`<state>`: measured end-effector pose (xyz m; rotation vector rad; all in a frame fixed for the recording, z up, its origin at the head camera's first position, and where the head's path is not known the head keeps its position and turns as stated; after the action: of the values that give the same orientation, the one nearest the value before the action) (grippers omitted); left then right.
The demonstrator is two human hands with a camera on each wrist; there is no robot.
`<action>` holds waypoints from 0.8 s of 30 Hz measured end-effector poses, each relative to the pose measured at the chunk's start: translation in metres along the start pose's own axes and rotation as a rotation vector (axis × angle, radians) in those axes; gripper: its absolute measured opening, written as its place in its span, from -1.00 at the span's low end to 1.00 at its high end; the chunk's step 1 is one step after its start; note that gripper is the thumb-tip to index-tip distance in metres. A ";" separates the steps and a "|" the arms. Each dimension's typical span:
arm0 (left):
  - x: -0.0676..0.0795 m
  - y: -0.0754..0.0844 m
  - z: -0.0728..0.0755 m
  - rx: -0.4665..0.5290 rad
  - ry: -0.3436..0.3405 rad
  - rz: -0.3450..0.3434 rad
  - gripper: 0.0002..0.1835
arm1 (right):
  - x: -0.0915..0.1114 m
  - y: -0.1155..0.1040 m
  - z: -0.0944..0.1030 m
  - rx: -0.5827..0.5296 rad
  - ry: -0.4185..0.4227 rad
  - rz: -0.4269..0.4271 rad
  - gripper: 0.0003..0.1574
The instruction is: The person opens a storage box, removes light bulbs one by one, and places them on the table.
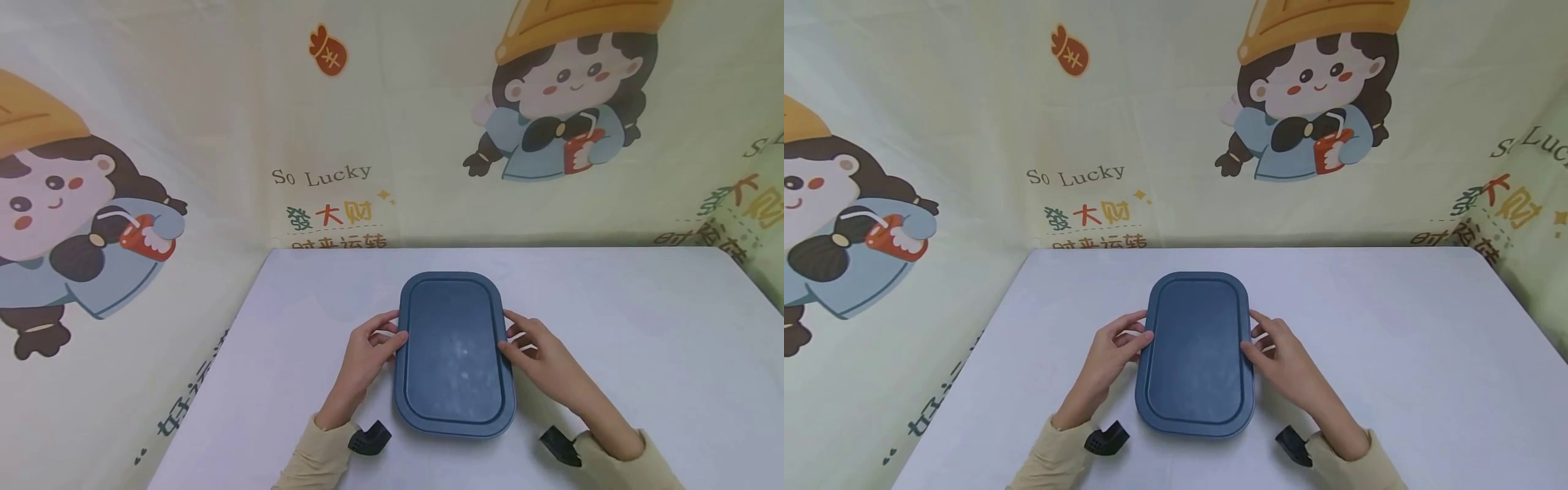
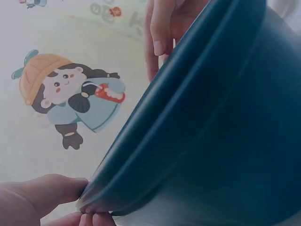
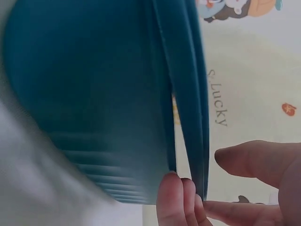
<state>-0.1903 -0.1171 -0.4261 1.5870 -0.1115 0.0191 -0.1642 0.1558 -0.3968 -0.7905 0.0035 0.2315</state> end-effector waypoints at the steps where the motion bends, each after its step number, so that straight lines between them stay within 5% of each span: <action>1: 0.000 0.001 0.000 0.007 -0.002 0.002 -0.50 | 0.000 -0.001 0.001 -0.004 -0.002 0.001 -0.30; 24: 0.003 0.015 0.020 -0.020 0.026 -0.003 -0.51 | -0.001 -0.031 0.003 -0.138 -0.061 0.060 -0.27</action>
<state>-0.1902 -0.1373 -0.4109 1.5667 -0.0893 0.0365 -0.1588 0.1362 -0.3729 -0.9214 -0.0462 0.3153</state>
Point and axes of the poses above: each hand's wrist, its own x-axis away from the middle knuckle, its own z-axis out of the back of the hand, y = z × x, the point moved 8 cm from there along -x, towards the middle knuckle, and after that the axes turned 12 degrees about x, right-handed, at the moved point
